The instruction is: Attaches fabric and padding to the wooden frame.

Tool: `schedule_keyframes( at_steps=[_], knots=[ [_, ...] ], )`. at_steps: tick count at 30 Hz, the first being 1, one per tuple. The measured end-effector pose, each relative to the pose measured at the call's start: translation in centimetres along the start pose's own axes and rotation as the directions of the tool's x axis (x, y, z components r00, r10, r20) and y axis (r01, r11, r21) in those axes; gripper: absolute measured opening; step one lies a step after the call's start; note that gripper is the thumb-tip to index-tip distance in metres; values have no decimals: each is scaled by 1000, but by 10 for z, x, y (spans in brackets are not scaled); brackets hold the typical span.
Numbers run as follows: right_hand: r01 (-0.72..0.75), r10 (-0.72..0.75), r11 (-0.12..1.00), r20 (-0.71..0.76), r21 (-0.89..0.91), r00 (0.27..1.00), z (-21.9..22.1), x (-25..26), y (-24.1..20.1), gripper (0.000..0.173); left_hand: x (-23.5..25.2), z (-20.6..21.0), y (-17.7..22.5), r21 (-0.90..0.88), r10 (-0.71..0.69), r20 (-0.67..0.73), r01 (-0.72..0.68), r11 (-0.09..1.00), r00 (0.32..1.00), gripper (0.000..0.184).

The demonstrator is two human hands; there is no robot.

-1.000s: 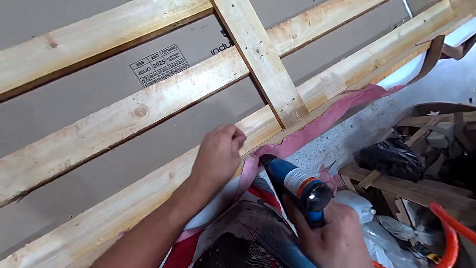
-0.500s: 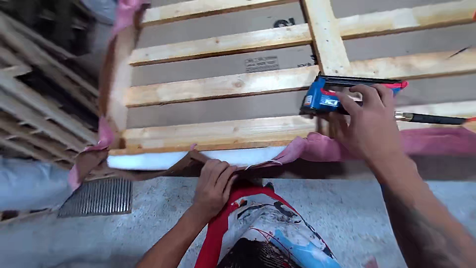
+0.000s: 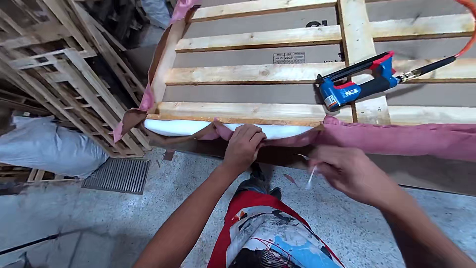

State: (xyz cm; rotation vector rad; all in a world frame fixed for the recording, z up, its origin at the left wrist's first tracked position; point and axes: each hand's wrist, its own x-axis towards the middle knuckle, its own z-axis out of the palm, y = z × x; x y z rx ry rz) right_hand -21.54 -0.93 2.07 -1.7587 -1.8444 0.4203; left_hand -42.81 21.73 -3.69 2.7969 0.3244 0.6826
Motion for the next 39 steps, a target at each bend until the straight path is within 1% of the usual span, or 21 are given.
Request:
schedule_keyframes(
  at_steps=[1,2,3,4,6,7,8,10,13,15,17,19,22,24,26,29,31,34,36,37,39],
  knots=[
    [-150,158,986,116,-71,981,-14,-20,0,14,1,0,-1,16,14,13,-14,1000,1000,13],
    [-327,365,928,254,-180,896,-28,-32,-2,9,2,0,-2,44,31,22,-32,999,999,13],
    [-435,518,847,290,-306,805,-35,-34,-7,19,2,1,-2,69,47,23,-49,996,999,12],
    [-433,527,822,205,-369,825,-35,-28,-10,27,3,2,-4,78,65,8,-65,995,998,10],
    [-233,252,908,9,-350,968,-23,10,-6,38,9,9,-10,57,109,-49,-106,993,993,7],
    [-88,81,946,-34,-312,996,-11,38,0,38,11,14,-13,51,125,-85,-121,991,988,8],
    [50,-58,963,-23,-265,998,1,63,9,36,11,19,-16,45,137,-127,-132,990,982,9],
    [221,-211,960,75,-174,975,19,102,34,32,14,28,-23,23,127,-212,-125,992,969,10],
    [255,-258,966,81,44,963,36,120,58,21,16,38,-29,-31,83,-268,-95,995,960,10],
    [221,-221,975,9,15,975,49,113,58,14,15,44,-30,-65,62,-291,-84,994,955,12],
    [219,-233,970,-160,-101,959,70,105,60,12,17,51,-29,-66,28,-329,-53,996,944,13],
    [227,-285,955,-369,-193,885,88,107,63,16,26,56,-28,-59,-29,-392,6,998,920,11],
    [118,-217,971,-574,-206,790,110,114,59,17,38,65,-17,-76,-195,-442,179,981,876,11],
    [33,-139,984,-642,-174,754,118,119,54,15,46,58,-7,-63,-346,-352,347,936,869,10],
    [-53,-38,992,-660,-117,750,120,124,45,15,59,35,2,24,-547,-95,552,834,831,9],
    [-174,183,983,-508,66,842,93,122,36,10,101,-3,5,175,-700,363,693,700,615,13],
    [-313,321,947,-301,75,898,40,117,45,12,127,-12,4,240,-664,528,658,714,529,14],
    [-446,441,853,-81,-271,894,-54,104,107,56,147,-11,-15,283,-554,717,549,787,424,22],
    [-435,534,768,94,-470,840,-84,98,167,80,152,-9,-30,238,-482,777,520,821,405,21],
    [-415,577,732,167,-540,800,-90,99,189,85,155,-7,-36,217,-448,800,502,837,400,20],
    [-376,635,673,238,-637,735,-101,108,198,84,164,-6,-44,174,-378,843,471,865,383,21]
  ],
)
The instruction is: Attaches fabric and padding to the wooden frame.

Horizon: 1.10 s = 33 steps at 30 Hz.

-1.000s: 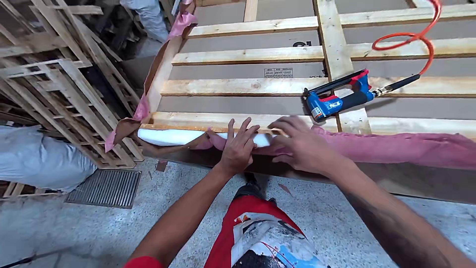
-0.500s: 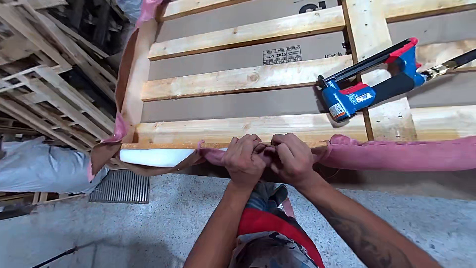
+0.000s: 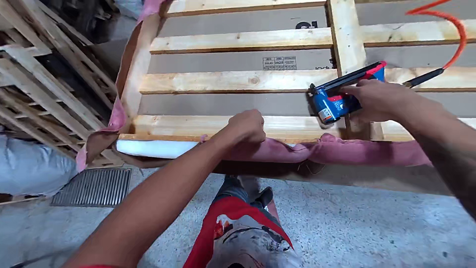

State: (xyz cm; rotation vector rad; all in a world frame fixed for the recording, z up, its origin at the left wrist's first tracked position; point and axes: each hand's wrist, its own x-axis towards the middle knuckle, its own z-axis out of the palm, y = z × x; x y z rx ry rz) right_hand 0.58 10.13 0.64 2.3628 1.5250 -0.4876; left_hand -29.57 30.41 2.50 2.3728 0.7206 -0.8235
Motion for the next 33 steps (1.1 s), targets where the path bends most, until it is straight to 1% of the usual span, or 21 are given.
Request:
schedule_keyframes(
  at_steps=[1,3,5,6,8,9,10,12,13,14,15,16,18,19,21,23,25,28,30,31,33],
  knots=[
    [-13,15,999,39,-48,999,-7,-1,-3,80,2,-4,-1,8,37,35,-37,999,999,22],
    [-64,73,990,72,-127,995,-26,-20,-26,66,10,-10,-5,31,124,98,-128,991,987,24],
    [-168,172,979,23,-116,985,-47,-57,-59,51,23,-16,-8,57,187,165,-198,978,968,25],
    [-234,234,971,-6,-54,972,-58,-79,-77,47,29,-20,-9,64,211,199,-228,972,957,24],
    [-311,337,927,-97,209,937,-59,-133,-114,46,40,-23,-10,83,268,277,-301,950,923,22],
    [-338,405,869,-127,362,905,-55,-157,-140,49,46,-25,-10,100,305,322,-353,930,896,20],
    [-358,482,776,-123,520,868,-50,-178,-172,46,52,-28,-9,108,350,359,-411,905,865,19],
    [-346,578,510,-16,787,816,-39,-203,-243,37,61,-32,-11,87,444,421,-522,848,791,22],
    [-323,603,392,24,861,797,-31,-204,-275,32,67,-34,-12,67,483,448,-567,821,752,24],
    [-309,622,307,56,900,781,-23,-200,-301,29,73,-35,-15,40,518,471,-604,796,714,26],
    [-312,644,254,81,916,761,-17,-194,-322,27,80,-34,-19,7,562,479,-643,766,675,29],
    [-328,670,232,94,916,736,-15,-187,-339,26,86,-31,-22,-27,608,479,-681,732,634,29],
    [-375,717,248,91,893,691,-15,-173,-357,26,97,-26,-26,-72,683,462,-744,664,565,28],
    [-401,732,266,87,877,676,-17,-167,-362,26,100,-25,-27,-81,698,461,-758,648,547,27],
    [-446,748,319,67,836,660,-22,-158,-368,27,102,-25,-26,-83,700,473,-763,641,536,27],
    [-475,758,367,40,800,651,-28,-152,-370,27,103,-26,-25,-75,684,493,-757,649,538,29],
    [-508,757,386,50,770,651,-36,-148,-371,26,102,-26,-25,-58,659,513,-744,666,550,32],
    [-556,756,345,127,756,642,-49,-146,-371,25,102,-26,-28,-62,648,505,-724,687,570,32],
    [-576,762,335,144,746,631,-55,-154,-362,30,99,-25,-34,-101,663,473,-712,695,580,34],
    [-585,765,368,121,723,632,-58,-160,-354,33,98,-25,-38,-132,667,452,-695,707,593,34],
    [-593,765,508,-11,625,644,-60,-169,-329,34,91,-25,-45,-248,693,381,-654,714,612,33]
  ],
)
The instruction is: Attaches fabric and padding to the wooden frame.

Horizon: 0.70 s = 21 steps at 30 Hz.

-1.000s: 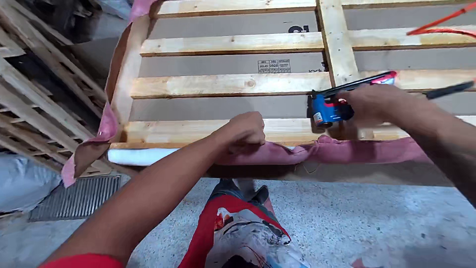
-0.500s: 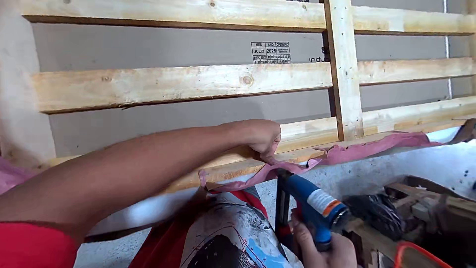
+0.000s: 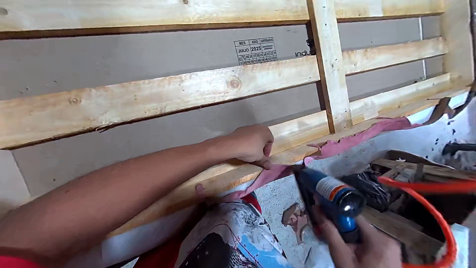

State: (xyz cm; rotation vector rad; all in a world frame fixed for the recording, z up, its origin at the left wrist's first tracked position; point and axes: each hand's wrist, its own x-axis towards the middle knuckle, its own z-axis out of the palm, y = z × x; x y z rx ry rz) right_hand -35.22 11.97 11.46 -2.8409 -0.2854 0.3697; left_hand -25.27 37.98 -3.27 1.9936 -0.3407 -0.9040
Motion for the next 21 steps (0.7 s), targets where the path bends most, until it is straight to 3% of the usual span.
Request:
schedule_keyframes(
  at_steps=[2,4,8,11,13,14,17,19,21],
  knots=[
    [155,-186,971,-167,-182,968,-7,32,25,38,-11,5,9,-134,36,-84,-47,990,996,31],
    [267,-314,929,-165,-257,935,-13,80,54,51,-20,18,27,-116,69,-168,-90,989,983,30],
    [456,-438,864,127,-215,890,-6,189,93,65,-13,67,53,289,234,-368,-129,949,900,26],
    [619,-629,757,21,-211,777,12,224,102,47,-4,91,63,481,289,-499,-17,877,817,15],
    [790,-792,611,-18,-62,611,10,222,99,36,-1,107,68,483,262,-610,89,871,748,13],
    [851,-855,517,14,95,518,10,218,99,31,0,115,72,469,237,-656,141,872,717,13],
    [827,-953,303,143,474,267,29,223,107,20,6,131,83,463,226,-736,231,856,638,13],
    [773,-969,241,94,587,230,44,232,114,8,9,133,84,457,231,-761,248,854,606,10],
    [759,-972,200,26,619,235,50,236,121,13,10,134,85,427,213,-777,248,870,592,8]
  ],
)
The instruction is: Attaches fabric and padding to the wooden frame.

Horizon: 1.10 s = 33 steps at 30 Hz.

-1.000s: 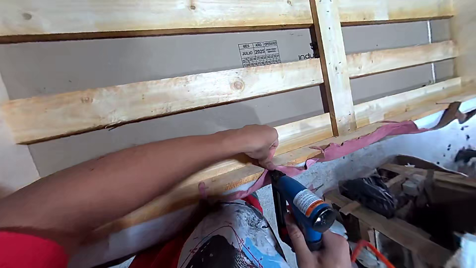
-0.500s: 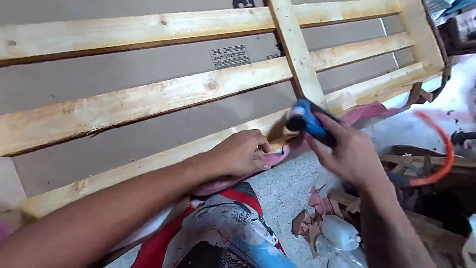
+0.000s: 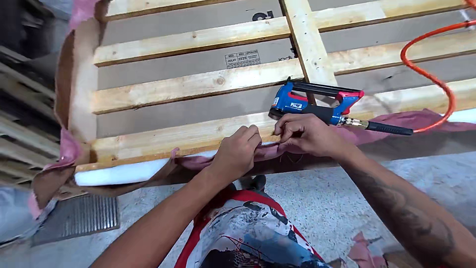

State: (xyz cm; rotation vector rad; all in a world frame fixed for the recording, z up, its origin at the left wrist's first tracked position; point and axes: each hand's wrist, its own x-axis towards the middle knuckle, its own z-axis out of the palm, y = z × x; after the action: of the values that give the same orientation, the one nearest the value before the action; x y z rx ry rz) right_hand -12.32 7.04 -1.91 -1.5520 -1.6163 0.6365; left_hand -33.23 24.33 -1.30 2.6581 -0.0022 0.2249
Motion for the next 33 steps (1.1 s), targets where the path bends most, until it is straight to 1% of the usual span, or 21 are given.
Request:
schedule_keyframes(
  at_steps=[4,5,8,10,12,13,14,16,18,19,20,21,22,23,24,25,26,28,30,32,33],
  knots=[
    [46,-46,999,-13,-23,999,0,-5,4,13,2,4,12,27,-53,-20,53,998,998,17],
    [66,-66,997,3,-34,998,-1,-4,5,13,3,6,14,66,-39,-52,42,997,998,15],
    [129,-124,987,57,-95,991,1,-5,6,16,1,20,9,155,88,-219,-54,986,972,10],
    [129,-136,981,-37,-146,990,10,-8,7,8,3,29,4,130,77,-301,-39,991,951,6],
    [62,-104,978,-212,-198,972,25,-11,9,11,12,33,4,68,-10,-349,36,997,937,6],
    [1,-62,978,-287,-208,956,31,-10,9,12,17,34,6,37,-76,-340,94,995,937,8],
    [-62,-9,978,-338,-200,941,36,-9,8,12,23,31,8,14,-146,-287,157,988,947,10],
    [-165,103,973,-343,-158,934,34,-4,4,14,38,15,12,-18,-313,-36,313,950,949,14],
    [-213,154,968,-354,-135,922,20,3,-2,20,55,-6,9,-23,-429,268,450,892,863,16],
    [-248,146,945,-399,-216,905,11,5,-6,22,63,-14,3,-33,-432,371,476,879,822,16],
    [-326,169,881,-415,-342,894,-4,8,-12,27,71,-17,-5,-53,-406,441,475,878,800,17],
    [-430,257,781,-394,-453,882,-19,11,-18,39,77,-18,-13,-90,-371,501,473,876,782,19],
    [-527,382,664,-366,-530,849,-28,14,-22,60,80,-19,-19,-130,-329,553,469,873,766,21],
    [-618,531,541,-338,-570,777,-30,18,-25,75,82,-18,-26,-159,-281,596,453,877,753,21],
    [-677,652,421,-317,-604,688,-29,24,-22,77,86,-17,-31,-183,-229,626,426,886,745,22],
    [-706,732,339,-297,-622,613,-31,30,-18,71,92,-16,-37,-209,-172,650,392,896,741,22],
    [-721,777,296,-281,-626,563,-33,34,-15,63,96,-14,-42,-240,-111,666,352,905,737,22],
    [-751,781,286,-309,-594,542,-43,31,-29,54,102,-9,-52,-305,0,689,290,907,724,20],
    [-802,733,317,-405,-506,546,-49,18,-73,46,105,-3,-62,-402,122,687,234,885,716,18],
    [-864,690,365,-522,-346,500,-35,-6,-128,41,108,4,-70,-491,236,670,181,852,704,17],
    [-888,678,393,-577,-240,455,-19,-18,-151,41,111,7,-73,-527,289,659,153,836,695,16]
  ],
)
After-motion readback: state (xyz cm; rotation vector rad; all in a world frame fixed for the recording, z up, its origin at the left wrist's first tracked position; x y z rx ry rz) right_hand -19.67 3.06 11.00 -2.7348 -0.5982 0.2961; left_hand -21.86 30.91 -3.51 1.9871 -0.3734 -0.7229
